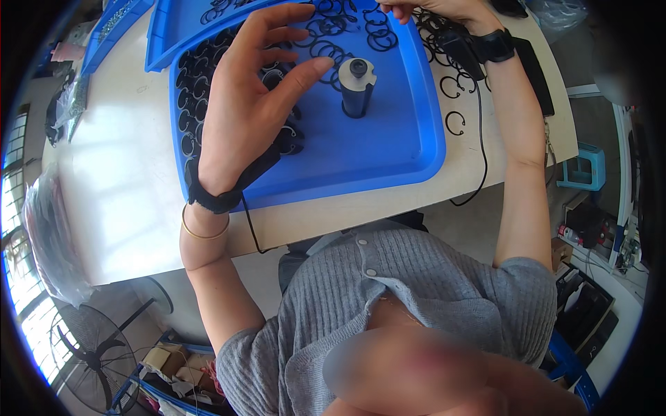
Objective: Assembling small rubber gaskets onto a metal component at a workbench.
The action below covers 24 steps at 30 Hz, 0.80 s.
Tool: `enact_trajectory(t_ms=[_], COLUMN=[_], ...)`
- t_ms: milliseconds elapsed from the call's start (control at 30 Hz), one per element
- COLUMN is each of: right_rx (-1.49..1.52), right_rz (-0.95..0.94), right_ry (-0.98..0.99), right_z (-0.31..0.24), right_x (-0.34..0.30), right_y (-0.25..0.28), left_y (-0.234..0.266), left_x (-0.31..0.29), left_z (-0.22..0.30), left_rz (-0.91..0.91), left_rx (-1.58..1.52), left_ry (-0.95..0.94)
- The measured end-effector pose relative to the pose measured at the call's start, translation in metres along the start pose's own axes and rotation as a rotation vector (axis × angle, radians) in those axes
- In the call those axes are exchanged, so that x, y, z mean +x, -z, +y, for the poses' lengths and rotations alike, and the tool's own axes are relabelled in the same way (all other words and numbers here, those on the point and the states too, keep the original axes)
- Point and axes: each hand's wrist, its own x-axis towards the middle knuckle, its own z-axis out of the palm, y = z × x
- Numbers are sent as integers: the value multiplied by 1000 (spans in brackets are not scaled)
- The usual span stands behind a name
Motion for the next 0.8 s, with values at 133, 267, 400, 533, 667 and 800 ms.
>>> enact_trajectory(t_ms=[133,267,400,533,667,800], right_rx=[-71,21,145,114,167,210], right_rz=[23,50,50,26,-1,19], right_ry=[81,48,72,131,241,274], right_z=[5,2,-4,-37,-55,-66], right_x=[4,1,-2,-13,-30,-39], right_y=[7,0,-2,-25,-49,-65], left_y=[0,1,-2,4,-3,0], left_x=[0,-1,-2,0,2,2], left_z=[0,0,3,-3,9,20], left_rz=[-9,-16,-7,-9,33,119], left_rx=[-14,2,-47,-101,-166,-413], left_ry=[4,-11,31,40,36,276])
